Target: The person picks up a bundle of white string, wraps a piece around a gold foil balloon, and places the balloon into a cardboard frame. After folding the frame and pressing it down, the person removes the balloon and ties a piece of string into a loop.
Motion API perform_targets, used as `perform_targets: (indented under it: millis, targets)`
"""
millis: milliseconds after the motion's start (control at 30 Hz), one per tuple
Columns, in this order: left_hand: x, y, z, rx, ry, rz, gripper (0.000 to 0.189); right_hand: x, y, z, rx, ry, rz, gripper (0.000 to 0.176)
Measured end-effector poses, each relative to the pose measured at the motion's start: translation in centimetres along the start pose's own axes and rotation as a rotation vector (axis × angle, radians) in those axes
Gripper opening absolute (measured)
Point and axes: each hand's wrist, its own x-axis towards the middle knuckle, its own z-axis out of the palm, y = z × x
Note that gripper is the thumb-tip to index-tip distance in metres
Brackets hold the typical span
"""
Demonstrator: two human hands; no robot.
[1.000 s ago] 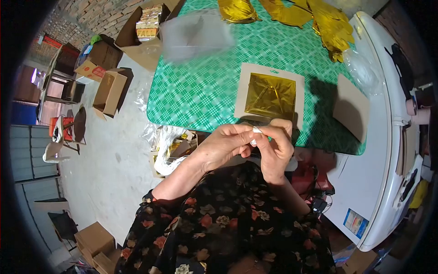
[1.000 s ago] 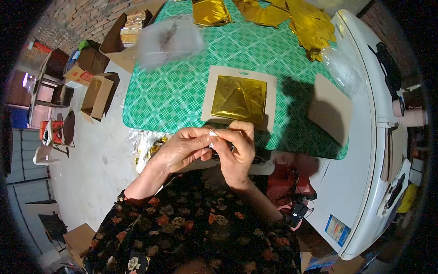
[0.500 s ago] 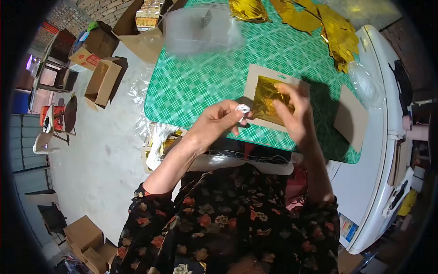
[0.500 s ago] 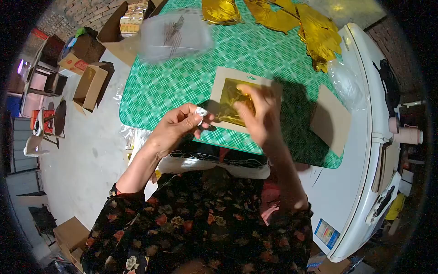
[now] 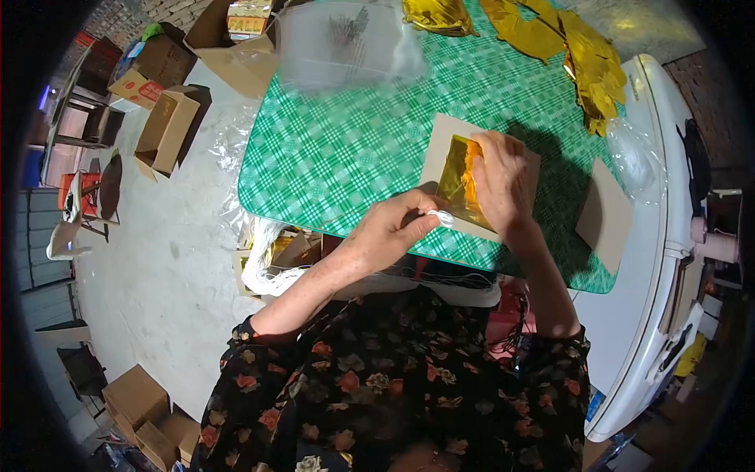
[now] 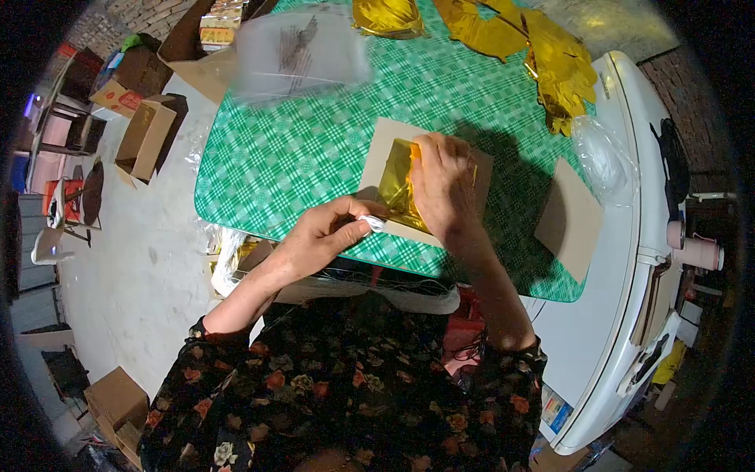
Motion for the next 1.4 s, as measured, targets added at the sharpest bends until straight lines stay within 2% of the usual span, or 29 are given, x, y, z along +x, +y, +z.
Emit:
perform_targets:
  millis: [367,467,633,767,867,900,1000,1033,1133,1233,1400]
  targets:
    - [0.0,0.2,-0.5,-0.006,-0.004,-0.006,0.018,-0.4,0.0,1.7,0.099,0.023,0.117,0.031]
    - [0.3,-0.1,-1.0,-0.17,0.062,0.052,0.019,-0.4,0.1,1.8,0.076,0.066,0.099,0.03]
    - [1.4,0.2,-3.0,-0.139,0.13,0.08,0.021,-0.3,0.0,1.6,0.055,0.015,0.138,0.028]
    - [2.8,1.3,-3.8,-0.049,0.172,0.076,0.021,-0.2,0.1,1.7,0.059,0.012,0.154,0.026]
    - [4.0,1.5,-4.6,0.153,0.243,0.082,0.02,-0.3,0.1,1.7,0.051,0.021,0.159,0.027]
    - [4.3,2.0,-4.9,0.314,0.323,0.178,0.019,-0.4,0.0,1.7,0.047,0.023,0.162,0.028]
    - [6.1,2.6,-5.2,0.475,0.415,0.261,0.019,-0.5,0.1,1.7,0.061,0.008,0.183,0.03]
    - [6.6,3.0,-5.4,0.531,0.4,0.229,0.019,-0.6,0.2,1.9,0.061,0.014,0.19,0.03]
    - [8.7,1.5,-5.3,0.675,0.499,0.433,0.018,-0.7,0.2,2.2,0.058,0.022,0.21,0.03]
    - [10.1,1.8,-5.0,0.759,0.469,0.385,0.016,-0.8,0.1,2.2,0.059,0.011,0.214,0.029]
    - [12.0,1.4,-4.3,0.843,0.504,0.479,0.012,-1.0,0.7,2.5,0.061,0.058,0.201,0.022]
